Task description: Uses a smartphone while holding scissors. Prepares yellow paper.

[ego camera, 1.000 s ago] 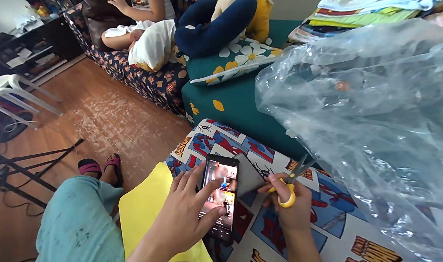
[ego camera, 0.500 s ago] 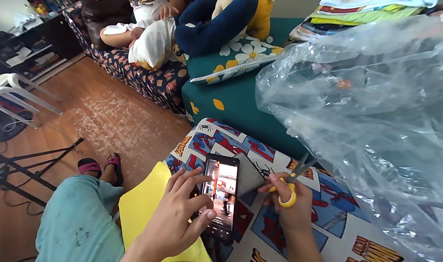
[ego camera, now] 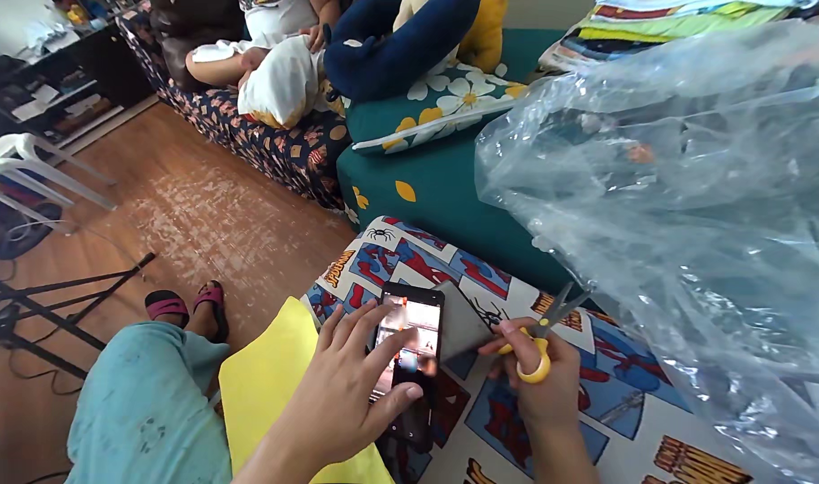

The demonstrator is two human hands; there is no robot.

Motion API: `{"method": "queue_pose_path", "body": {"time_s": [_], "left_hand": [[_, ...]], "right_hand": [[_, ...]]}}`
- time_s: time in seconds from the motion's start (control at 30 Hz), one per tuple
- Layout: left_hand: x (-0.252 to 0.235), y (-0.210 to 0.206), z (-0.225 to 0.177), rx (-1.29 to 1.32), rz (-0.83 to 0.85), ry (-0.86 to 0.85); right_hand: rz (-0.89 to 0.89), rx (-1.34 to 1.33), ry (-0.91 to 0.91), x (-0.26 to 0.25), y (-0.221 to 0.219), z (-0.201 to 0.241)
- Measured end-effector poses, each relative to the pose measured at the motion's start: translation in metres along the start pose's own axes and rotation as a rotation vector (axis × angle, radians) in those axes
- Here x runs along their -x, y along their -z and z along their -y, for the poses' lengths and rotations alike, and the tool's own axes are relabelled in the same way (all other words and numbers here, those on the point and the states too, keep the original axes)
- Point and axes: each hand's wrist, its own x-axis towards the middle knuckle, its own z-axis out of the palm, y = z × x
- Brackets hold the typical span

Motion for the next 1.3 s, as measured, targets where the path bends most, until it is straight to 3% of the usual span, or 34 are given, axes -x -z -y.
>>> {"method": "queue_pose_path", "body": {"time_s": [0.87,1.3], "left_hand": [[-0.009,-0.006,0.004,-0.056,0.021,0.017],[0.009,-0.015,0.01,0.033,-0.124,-0.047]], "right_hand": [[0.015,0.004,0.015,0.0,0.001,-0.001],[0.011,0.014,-0.013,0.0,0.002,-0.001]]}}
